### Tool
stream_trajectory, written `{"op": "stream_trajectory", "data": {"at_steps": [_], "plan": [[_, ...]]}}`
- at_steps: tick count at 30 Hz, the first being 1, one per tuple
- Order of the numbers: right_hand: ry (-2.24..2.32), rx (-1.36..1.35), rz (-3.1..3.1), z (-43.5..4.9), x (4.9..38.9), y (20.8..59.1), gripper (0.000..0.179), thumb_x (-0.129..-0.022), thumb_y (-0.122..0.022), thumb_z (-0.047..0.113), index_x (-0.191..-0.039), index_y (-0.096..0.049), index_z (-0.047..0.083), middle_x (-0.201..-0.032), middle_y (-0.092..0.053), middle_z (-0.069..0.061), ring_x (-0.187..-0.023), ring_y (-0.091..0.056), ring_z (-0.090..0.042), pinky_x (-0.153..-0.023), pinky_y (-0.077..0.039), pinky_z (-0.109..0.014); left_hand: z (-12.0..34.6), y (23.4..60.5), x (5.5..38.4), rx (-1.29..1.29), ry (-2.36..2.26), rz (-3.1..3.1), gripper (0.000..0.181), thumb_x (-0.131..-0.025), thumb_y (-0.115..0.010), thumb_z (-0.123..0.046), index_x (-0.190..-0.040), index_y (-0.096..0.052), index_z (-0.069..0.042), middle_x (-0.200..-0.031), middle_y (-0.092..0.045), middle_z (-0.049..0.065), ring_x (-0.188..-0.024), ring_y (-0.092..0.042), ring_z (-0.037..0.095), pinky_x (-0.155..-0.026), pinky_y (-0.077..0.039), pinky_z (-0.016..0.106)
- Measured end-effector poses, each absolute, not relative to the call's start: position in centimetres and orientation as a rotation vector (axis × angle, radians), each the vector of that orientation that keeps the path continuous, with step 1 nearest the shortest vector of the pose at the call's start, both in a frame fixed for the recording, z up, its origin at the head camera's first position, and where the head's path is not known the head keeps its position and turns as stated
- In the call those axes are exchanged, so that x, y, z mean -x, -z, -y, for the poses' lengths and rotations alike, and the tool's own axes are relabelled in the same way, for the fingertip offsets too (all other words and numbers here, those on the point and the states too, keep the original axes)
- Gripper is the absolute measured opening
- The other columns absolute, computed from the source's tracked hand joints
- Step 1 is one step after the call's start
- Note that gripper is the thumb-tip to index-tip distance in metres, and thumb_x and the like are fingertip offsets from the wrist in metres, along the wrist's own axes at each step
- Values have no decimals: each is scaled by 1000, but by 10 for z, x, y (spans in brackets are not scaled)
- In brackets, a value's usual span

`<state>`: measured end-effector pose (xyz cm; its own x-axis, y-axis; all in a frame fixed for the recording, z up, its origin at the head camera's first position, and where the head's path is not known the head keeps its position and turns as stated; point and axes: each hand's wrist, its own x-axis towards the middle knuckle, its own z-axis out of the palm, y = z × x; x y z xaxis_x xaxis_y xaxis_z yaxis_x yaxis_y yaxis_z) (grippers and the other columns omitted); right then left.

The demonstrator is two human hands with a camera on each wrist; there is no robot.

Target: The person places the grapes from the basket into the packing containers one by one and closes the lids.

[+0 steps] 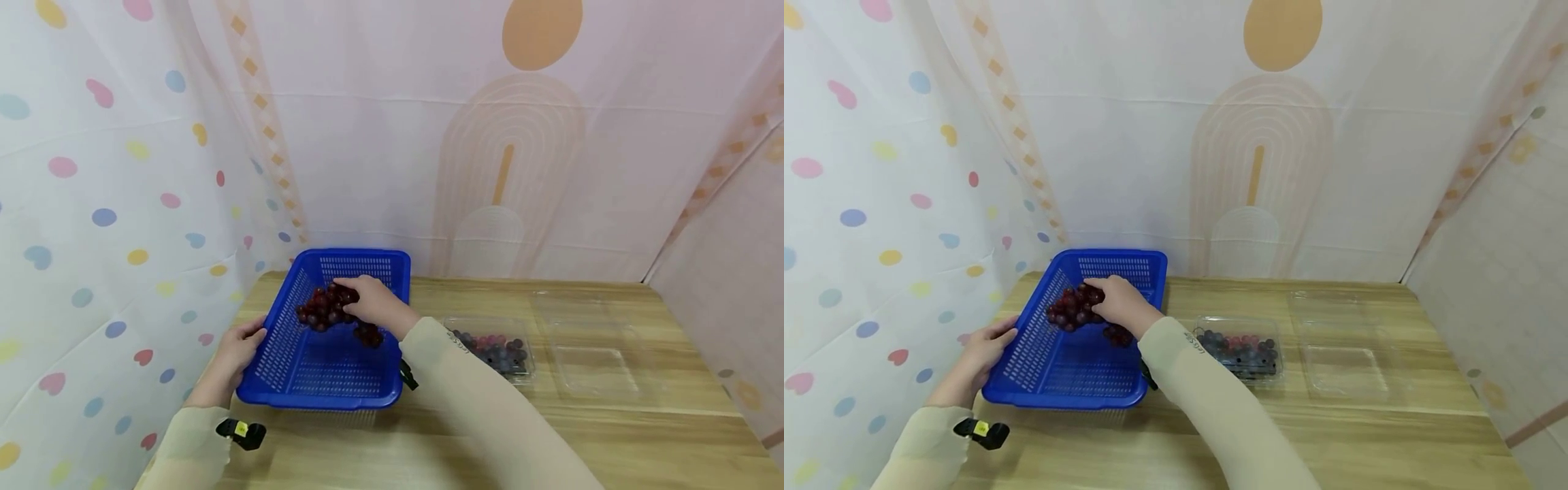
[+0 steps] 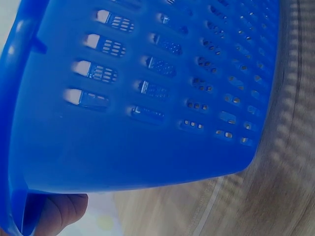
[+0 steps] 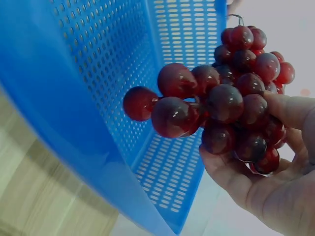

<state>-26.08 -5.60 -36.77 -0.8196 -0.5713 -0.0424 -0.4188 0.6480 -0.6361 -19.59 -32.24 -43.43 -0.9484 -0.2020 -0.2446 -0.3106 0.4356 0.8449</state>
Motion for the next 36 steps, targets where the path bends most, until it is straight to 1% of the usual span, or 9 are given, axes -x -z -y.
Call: {"op": "stream_trajectory", "data": {"at_steps": [3, 6, 9, 18, 22, 27, 31, 33, 36], "plan": [[977, 830, -2637, 48, 260, 366, 57, -93, -60, 16, -145, -39, 26, -145, -44, -7, -132, -41, -23, -105, -39, -38, 322, 434, 196, 458, -1551, -2569, 49, -103, -36, -21, -148, -27, -4, -147, -33, 25, -119, -48, 30, -89, -46, 32], [1031, 846, -2631, 40, 260, 364, 58, -93, -61, 17, -145, -39, 27, -145, -44, -6, -133, -40, -23, -105, -39, -38, 322, 434, 196, 464, -1539, -2569, 48, -103, -36, -22, -148, -28, -5, -147, -35, 25, -116, -49, 27, -83, -46, 26], [1071, 863, -2635, 31, 260, 363, 58, -92, -62, 17, -145, -39, 27, -145, -44, -6, -133, -40, -23, -103, -40, -40, 323, 434, 195, 467, -1532, -2565, 49, -103, -36, -21, -149, -27, -6, -147, -34, 25, -116, -49, 28, -82, -45, 26], [1210, 919, -2636, 1, 257, 356, 59, -91, -64, 15, -144, -41, 24, -145, -44, -7, -134, -38, -25, -108, -35, -43, 324, 435, 195, 453, -1531, -2569, 50, -104, -34, -23, -149, -24, -4, -147, -31, 28, -120, -46, 33, -89, -44, 36], [1275, 941, -2651, -12, 255, 352, 59, -90, -65, 14, -143, -43, 22, -142, -47, -8, -130, -42, -26, -107, -36, -44, 324, 435, 196, 461, -1533, -2566, 50, -104, -34, -23, -149, -24, -5, -147, -31, 27, -121, -46, 33, -89, -44, 36], [1359, 993, -2646, -30, 252, 352, 58, -89, -65, 11, -143, -44, 16, -129, -55, -14, -120, -49, -29, -102, -39, -47, 324, 435, 196, 460, -1524, -2573, 50, -104, -35, -23, -149, -25, -5, -145, -34, 28, -116, -49, 31, -83, -46, 30], [1423, 1017, -2626, -50, 250, 356, 56, -89, -63, 9, -142, -44, 11, -134, -52, -17, -125, -46, -33, -105, -36, -49, 323, 437, 195, 461, -1525, -2576, 49, -104, -36, -22, -148, -27, -5, -145, -36, 27, -112, -51, 28, -78, -46, 25], [1457, 1002, -2620, -62, 247, 357, 55, -90, -63, 8, -142, -44, 11, -139, -49, -16, -129, -43, -34, -107, -34, -51, 322, 437, 196, 460, -1535, -2572, 48, -103, -36, -21, -148, -27, -5, -145, -36, 27, -111, -52, 26, -77, -47, 24], [1485, 992, -2608, -80, 243, 359, 55, -90, -62, 6, -142, -44, 10, -142, -46, -17, -131, -41, -35, -107, -33, -52, 322, 437, 197, 455, -1550, -2564, 49, -103, -36, -22, -148, -27, -5, -144, -37, 27, -107, -54, 23, -75, -47, 23]]}}
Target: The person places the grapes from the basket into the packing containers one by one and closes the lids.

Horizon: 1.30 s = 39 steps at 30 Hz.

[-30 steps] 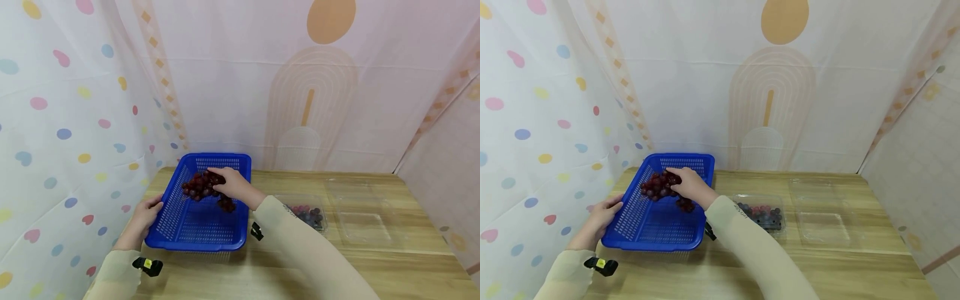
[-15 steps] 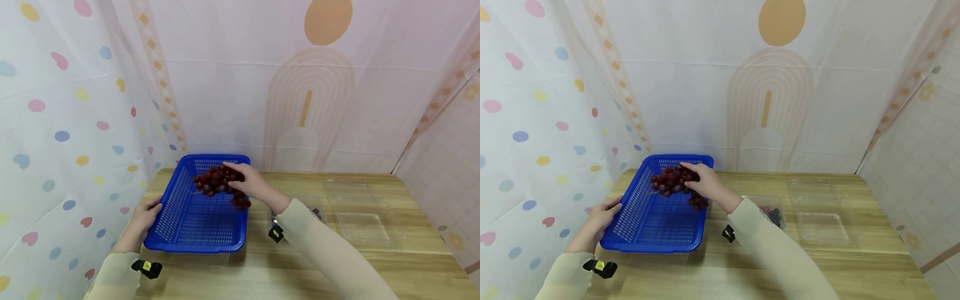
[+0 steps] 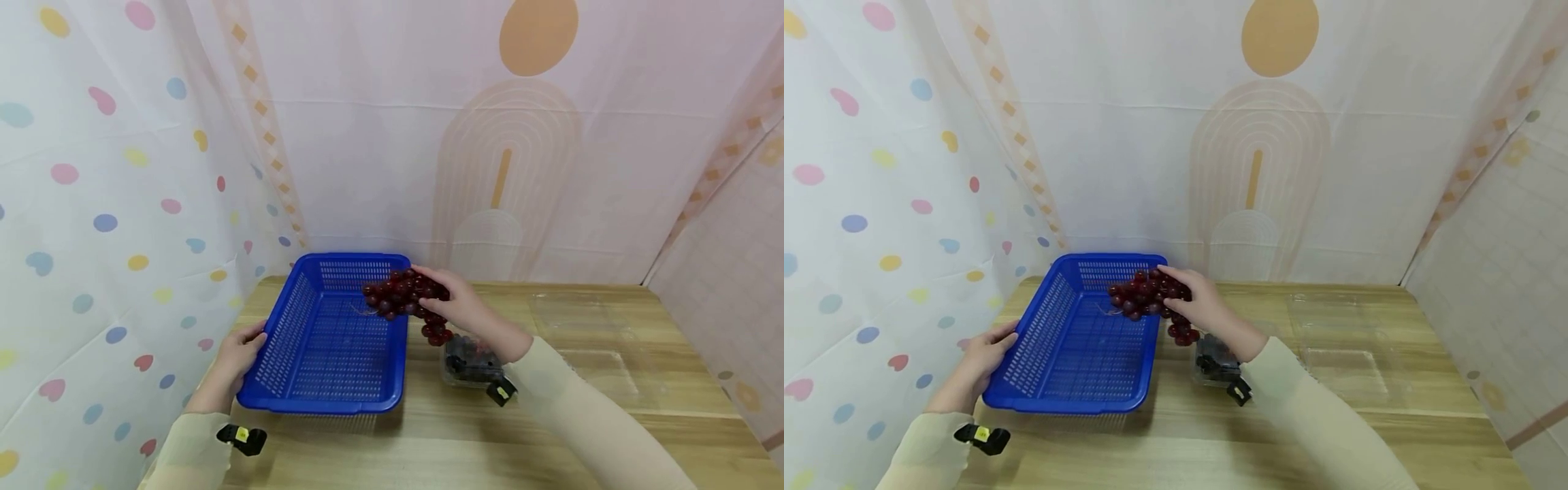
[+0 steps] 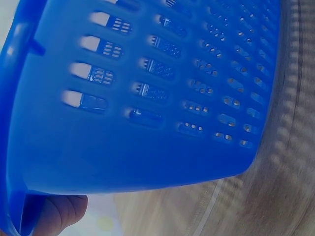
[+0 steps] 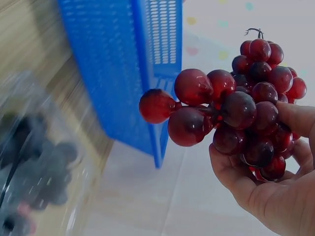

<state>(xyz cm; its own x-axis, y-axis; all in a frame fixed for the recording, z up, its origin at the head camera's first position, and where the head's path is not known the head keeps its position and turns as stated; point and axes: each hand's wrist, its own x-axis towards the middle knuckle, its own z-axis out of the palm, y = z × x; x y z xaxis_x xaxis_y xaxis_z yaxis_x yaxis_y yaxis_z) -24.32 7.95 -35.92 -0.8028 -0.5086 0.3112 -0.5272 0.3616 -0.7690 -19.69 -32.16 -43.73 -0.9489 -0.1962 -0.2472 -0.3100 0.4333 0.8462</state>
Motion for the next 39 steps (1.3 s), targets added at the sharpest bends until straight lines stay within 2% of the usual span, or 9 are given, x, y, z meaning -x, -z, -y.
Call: {"op": "stream_trajectory", "data": {"at_steps": [9, 13, 19, 26, 33, 39], "plan": [[-1478, -842, 2626, -123, 233, 361, 57, -90, -62, 6, -143, -43, 14, -146, -42, -15, -135, -35, -36, -109, -29, -53, 321, 438, 197, 453, -1549, -2563, 49, -104, -35, -22, -149, -27, -5, -145, -36, 27, -109, -53, 26, -76, -47, 23], [-1360, -804, 2633, -139, 228, 362, 58, -90, -63, 7, -143, -43, 16, -144, -44, -16, -132, -39, -37, -108, -30, -54, 321, 437, 197, 443, -1546, -2570, 50, -104, -35, -24, -149, -26, -5, -145, -35, 28, -112, -51, 28, -78, -46, 25], [-1107, -744, 2664, -158, 219, 363, 60, -90, -64, 10, -144, -41, 25, -132, -52, -14, -122, -48, -36, -98, -41, -56, 322, 439, 197, 431, -1533, -2585, 49, -104, -35, -22, -148, -27, -5, -143, -37, 28, -107, -52, 26, -75, -46, 24], [-984, -679, 2683, -179, 213, 371, 63, -90, -63, 9, -144, -40, 30, -138, -45, -17, -118, -49, -39, -84, -48, -50, 322, 440, 197, 440, -1515, -2605, 48, -103, -36, -22, -148, -28, -4, -144, -37, 27, -101, -54, 20, -74, -45, 21], [-917, -661, 2617, -202, 209, 378, 64, -87, -65, 3, -143, -43, 26, -133, -49, -18, -118, -49, -39, -82, -46, -49, 322, 440, 199, 435, -1505, -2617, 49, -103, -37, -24, -148, -29, -4, -143, -38, 28, -99, -54, 20, -72, -46, 22], [-807, -641, 2565, -220, 205, 380, 66, -85, -66, -1, -142, -45, 25, -128, -52, -16, -103, -56, -33, -72, -45, -42, 321, 439, 198, 415, -1471, -2659, 48, -103, -36, -21, -147, -30, -3, -139, -41, 28, -101, -54, 24, -73, -45, 23]]}}
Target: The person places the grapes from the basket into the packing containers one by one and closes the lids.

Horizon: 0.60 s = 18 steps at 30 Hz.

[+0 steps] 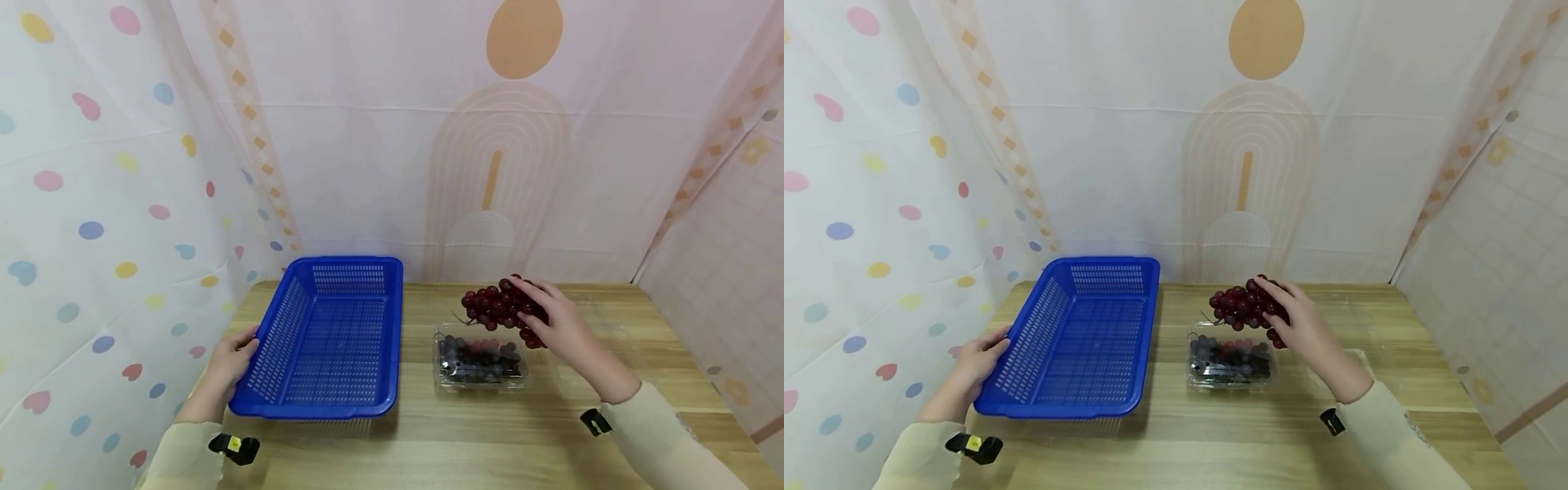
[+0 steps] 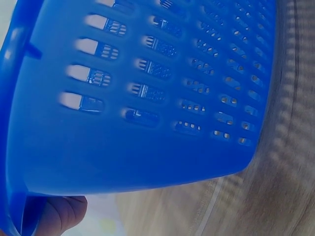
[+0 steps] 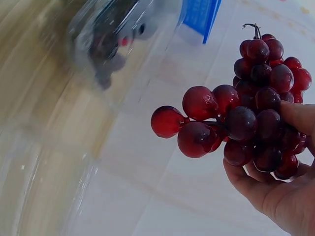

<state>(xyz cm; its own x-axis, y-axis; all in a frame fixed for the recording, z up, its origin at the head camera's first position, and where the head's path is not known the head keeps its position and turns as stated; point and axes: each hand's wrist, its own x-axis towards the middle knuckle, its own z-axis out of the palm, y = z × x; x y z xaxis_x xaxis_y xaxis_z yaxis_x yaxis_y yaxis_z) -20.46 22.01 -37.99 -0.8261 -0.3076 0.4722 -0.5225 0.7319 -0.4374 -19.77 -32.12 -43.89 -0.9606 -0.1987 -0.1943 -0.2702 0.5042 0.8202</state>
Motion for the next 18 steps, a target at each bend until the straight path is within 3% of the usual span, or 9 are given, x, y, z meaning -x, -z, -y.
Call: {"op": "stream_trajectory", "data": {"at_steps": [5, 12, 18], "plan": [[-752, -609, 2562, -234, 199, 382, 67, -84, -66, -2, -142, -45, 25, -129, -51, -15, -87, -56, -26, -63, -44, -34, 322, 439, 197, 419, -1463, -2662, 48, -103, -36, -21, -147, -29, -1, -136, -43, 29, -100, -54, 24, -73, -45, 22], [-723, -560, 2549, -258, 192, 384, 68, -82, -67, -6, -141, -46, 21, -130, -49, -18, -79, -55, -22, -59, -44, -30, 323, 438, 199, 416, -1438, -2674, 49, -103, -36, -22, -146, -31, 0, -130, -45, 27, -98, -53, 24, -74, -44, 26], [-741, -497, 2569, -277, 186, 385, 66, -84, -67, -3, -142, -45, 19, -131, -47, -24, -79, -57, -27, -58, -44, -31, 322, 433, 199, 356, -1328, -2791, 48, -102, -38, -18, -145, -32, 3, -133, -42, 30, -113, -49, 40, -86, -46, 42]]}}
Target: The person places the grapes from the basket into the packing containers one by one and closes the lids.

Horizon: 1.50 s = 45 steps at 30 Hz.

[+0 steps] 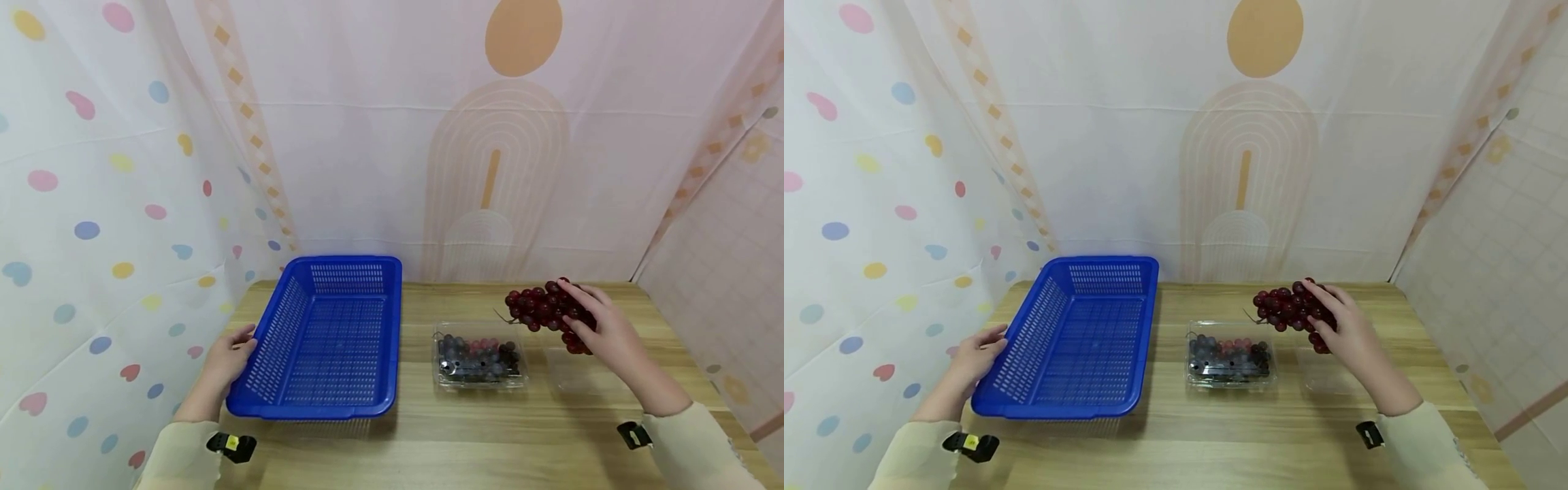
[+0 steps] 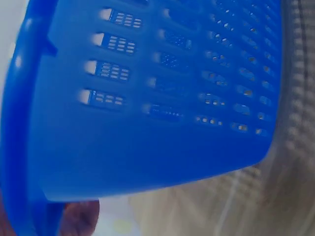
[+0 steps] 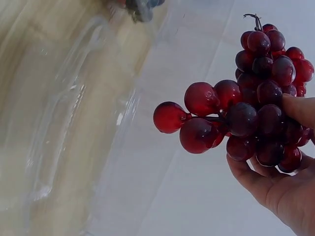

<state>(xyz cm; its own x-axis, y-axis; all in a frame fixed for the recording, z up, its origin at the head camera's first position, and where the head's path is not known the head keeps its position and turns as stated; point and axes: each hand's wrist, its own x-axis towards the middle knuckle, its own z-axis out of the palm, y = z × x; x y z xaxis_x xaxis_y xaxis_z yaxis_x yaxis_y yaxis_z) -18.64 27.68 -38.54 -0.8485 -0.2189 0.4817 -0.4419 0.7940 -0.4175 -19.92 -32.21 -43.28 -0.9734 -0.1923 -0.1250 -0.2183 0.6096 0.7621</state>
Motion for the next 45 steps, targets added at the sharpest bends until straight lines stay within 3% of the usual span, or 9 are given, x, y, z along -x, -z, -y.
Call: {"op": "stream_trajectory", "data": {"at_steps": [6, 11, 14, 17, 25, 28, 33, 40, 45], "plan": [[-731, -449, 2597, -293, 183, 389, 68, -85, -66, -3, -144, -42, 20, -130, -47, -23, -69, -48, -13, -53, -38, -23, 308, 415, 201, 309, -1225, -3080, 48, -95, -46, -12, -140, -39, 4, -131, -45, 33, -118, -44, 49, -96, -38, 57], [-726, -413, 2608, -306, 180, 393, 69, -85, -64, -4, -145, -40, 21, -129, -47, -23, -59, -42, -5, -51, -37, -23, 273, 399, 204, 202, -1283, -3257, 44, -93, -52, -9, -136, -47, 2, -125, -50, 30, -112, -47, 46, -93, -39, 57], [-718, -396, 2593, -312, 180, 396, 68, -84, -65, -5, -144, -42, 19, -128, -49, -23, -68, -43, -2, -54, -36, -23, 245, 390, 204, 85, -1348, -3275, 42, -93, -53, -8, -134, -49, 1, -123, -51, 27, -111, -49, 42, -91, -41, 54], [-716, -384, 2587, -317, 179, 399, 68, -84, -65, -6, -144, -42, 17, -126, -49, -23, -74, -44, -6, -54, -36, -23, 216, 383, 205, -56, -1416, -3254, 41, -93, -55, -7, -133, -50, -1, -121, -53, 24, -109, -52, 38, -88, -46, 49], [-745, -350, 2577, -327, 178, 405, 69, -82, -66, -8, -143, -43, 14, -125, -49, -26, -101, -50, -40, -63, -35, -20, 141, 378, 199, -331, -1580, -3042, 41, -95, -57, -16, -135, -51, -8, -123, -55, 15, -107, -59, 30, -83, -52, 43], [-751, -347, 2584, -331, 177, 408, 70, -82, -65, -8, -144, -42, 15, -126, -49, -26, -99, -49, -35, -61, -33, -18, 113, 382, 199, -418, -1667, -2968, 41, -94, -58, -16, -133, -52, -8, -120, -58, 14, -103, -61, 27, -80, -54, 39], [-723, -350, 2577, -337, 175, 411, 70, -82, -66, -8, -143, -43, 16, -123, -51, -24, -91, -43, -8, -57, -34, -21, 62, 391, 195, -568, -1712, -2824, 40, -93, -58, -12, -131, -53, -3, -118, -60, 15, -101, -62, 26, -80, -53, 35], [-710, -346, 2590, -339, 176, 415, 71, -81, -67, -9, -143, -42, 15, -124, -49, -28, -96, -50, -38, -59, -34, -24, 0, 410, 182, -649, -1576, -2628, 45, -98, -52, -23, -138, -46, -5, -131, -54, 13, -109, -59, 23, -85, -51, 28], [-742, -325, 2607, -340, 175, 417, 69, -83, -65, -8, -144, -41, 14, -124, -48, -29, -95, -49, -39, -59, -34, -23, -39, 420, 174, -638, -1543, -2573, 47, -96, -55, -28, -139, -47, -9, -134, -53, 8, -110, -59, 19, -86, -49, 20]]}}
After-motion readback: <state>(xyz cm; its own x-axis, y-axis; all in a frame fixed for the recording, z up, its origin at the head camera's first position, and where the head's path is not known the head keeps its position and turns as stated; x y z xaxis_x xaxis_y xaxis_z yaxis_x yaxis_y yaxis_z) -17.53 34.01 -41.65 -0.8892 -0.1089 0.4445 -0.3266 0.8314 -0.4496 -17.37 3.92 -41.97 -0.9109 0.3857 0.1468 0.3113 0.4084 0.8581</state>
